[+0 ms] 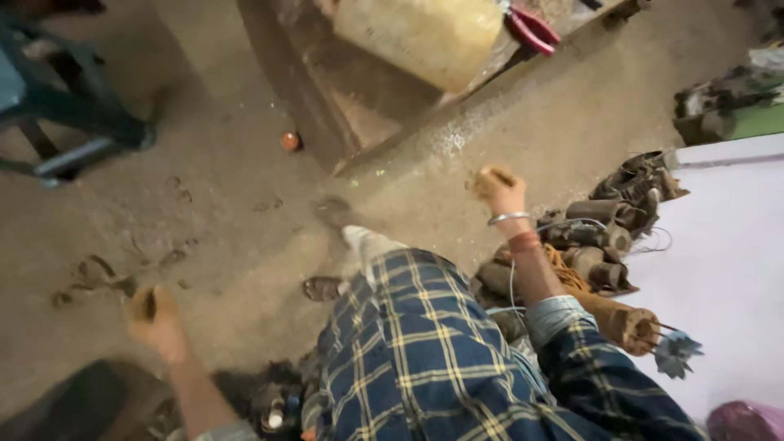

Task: The person uses pliers and a screwdriver to remove copper windings from a cylindrical metal housing. They repeatedly pry and pull the wires loose, then drop the extracted coils onto the floor.

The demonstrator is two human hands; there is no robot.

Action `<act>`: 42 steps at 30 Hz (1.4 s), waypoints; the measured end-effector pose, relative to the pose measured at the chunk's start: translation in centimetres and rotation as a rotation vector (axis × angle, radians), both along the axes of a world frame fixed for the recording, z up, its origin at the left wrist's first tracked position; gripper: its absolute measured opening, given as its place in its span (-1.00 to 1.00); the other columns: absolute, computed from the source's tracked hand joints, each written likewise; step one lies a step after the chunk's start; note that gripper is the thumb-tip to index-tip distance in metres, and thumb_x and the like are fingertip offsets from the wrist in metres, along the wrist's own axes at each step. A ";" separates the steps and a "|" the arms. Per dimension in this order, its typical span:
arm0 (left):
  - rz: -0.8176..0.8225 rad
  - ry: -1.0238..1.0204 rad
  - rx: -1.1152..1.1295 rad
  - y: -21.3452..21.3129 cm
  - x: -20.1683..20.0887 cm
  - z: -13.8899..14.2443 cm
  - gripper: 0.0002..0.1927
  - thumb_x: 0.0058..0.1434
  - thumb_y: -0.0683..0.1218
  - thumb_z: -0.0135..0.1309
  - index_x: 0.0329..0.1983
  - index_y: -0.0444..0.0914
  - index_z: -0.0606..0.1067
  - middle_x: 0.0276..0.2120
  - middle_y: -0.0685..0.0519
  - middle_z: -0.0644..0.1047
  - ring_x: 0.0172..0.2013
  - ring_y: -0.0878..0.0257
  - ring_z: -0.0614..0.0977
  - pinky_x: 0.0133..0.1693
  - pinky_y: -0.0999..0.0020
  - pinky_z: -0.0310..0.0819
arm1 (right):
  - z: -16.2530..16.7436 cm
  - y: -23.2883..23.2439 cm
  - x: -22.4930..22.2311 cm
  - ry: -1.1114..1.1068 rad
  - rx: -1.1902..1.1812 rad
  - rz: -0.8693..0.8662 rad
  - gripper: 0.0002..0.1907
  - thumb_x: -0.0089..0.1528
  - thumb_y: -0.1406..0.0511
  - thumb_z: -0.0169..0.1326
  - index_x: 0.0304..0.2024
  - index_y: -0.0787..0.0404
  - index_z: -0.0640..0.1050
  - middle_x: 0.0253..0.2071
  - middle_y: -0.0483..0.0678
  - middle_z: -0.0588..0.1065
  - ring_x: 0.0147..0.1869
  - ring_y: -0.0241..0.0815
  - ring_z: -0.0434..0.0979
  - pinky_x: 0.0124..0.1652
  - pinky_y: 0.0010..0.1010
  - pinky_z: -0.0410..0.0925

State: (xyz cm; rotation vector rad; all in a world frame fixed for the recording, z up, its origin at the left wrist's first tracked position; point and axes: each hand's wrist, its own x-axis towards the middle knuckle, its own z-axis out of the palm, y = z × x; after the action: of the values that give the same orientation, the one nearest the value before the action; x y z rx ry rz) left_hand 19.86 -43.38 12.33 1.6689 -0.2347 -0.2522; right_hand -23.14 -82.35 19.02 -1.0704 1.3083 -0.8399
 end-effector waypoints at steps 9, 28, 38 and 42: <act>-0.263 -0.165 -0.174 -30.1 -11.1 11.4 -0.76 0.41 -0.10 0.22 0.04 -0.31 0.54 -0.13 0.02 0.59 -0.23 0.33 0.56 -0.16 0.45 0.48 | 2.2 -16.6 5.1 -0.611 0.363 0.082 -0.53 0.28 0.00 0.03 -0.13 0.29 0.54 -0.21 0.06 0.57 -0.14 -0.02 0.60 -0.12 -0.21 0.48; -0.615 -0.893 0.158 -48.8 -22.7 13.6 -0.63 0.05 -0.29 0.18 -0.05 -0.20 0.59 0.03 0.02 0.56 0.28 -0.02 0.49 0.46 -0.23 -0.07 | 0.5 -21.0 9.5 0.385 -1.390 1.189 -0.54 0.08 0.19 0.12 0.03 0.16 0.59 0.21 0.10 0.42 0.41 0.19 0.25 0.32 0.37 0.01; -0.953 -0.880 0.067 -50.3 -23.9 14.4 -0.58 -0.11 -0.30 0.18 -0.14 -0.14 0.61 -0.07 0.05 0.56 0.15 0.08 0.57 0.44 -0.33 -0.19 | 1.1 -20.7 8.0 0.241 -1.270 1.297 -0.51 0.26 0.25 -0.03 0.25 0.24 0.45 0.25 0.23 0.39 0.40 0.26 0.29 0.33 0.18 0.18; -0.967 -0.811 -0.081 -50.2 -24.7 19.5 -0.49 -0.10 -0.31 0.19 -0.01 -0.17 0.58 0.10 -0.05 0.50 0.22 0.00 0.49 0.36 -0.18 0.05 | 4.3 -20.7 3.8 0.250 -1.384 1.276 -0.60 0.17 0.17 0.16 0.03 0.18 0.54 0.01 0.11 0.44 0.18 0.15 0.40 0.20 0.17 0.20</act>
State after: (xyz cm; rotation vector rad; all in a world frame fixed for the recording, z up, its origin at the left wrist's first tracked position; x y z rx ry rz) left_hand -4.85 -93.54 31.82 1.3855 -1.6434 -0.2553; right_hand -19.38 -103.09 23.32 -2.6756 -0.2087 -0.4812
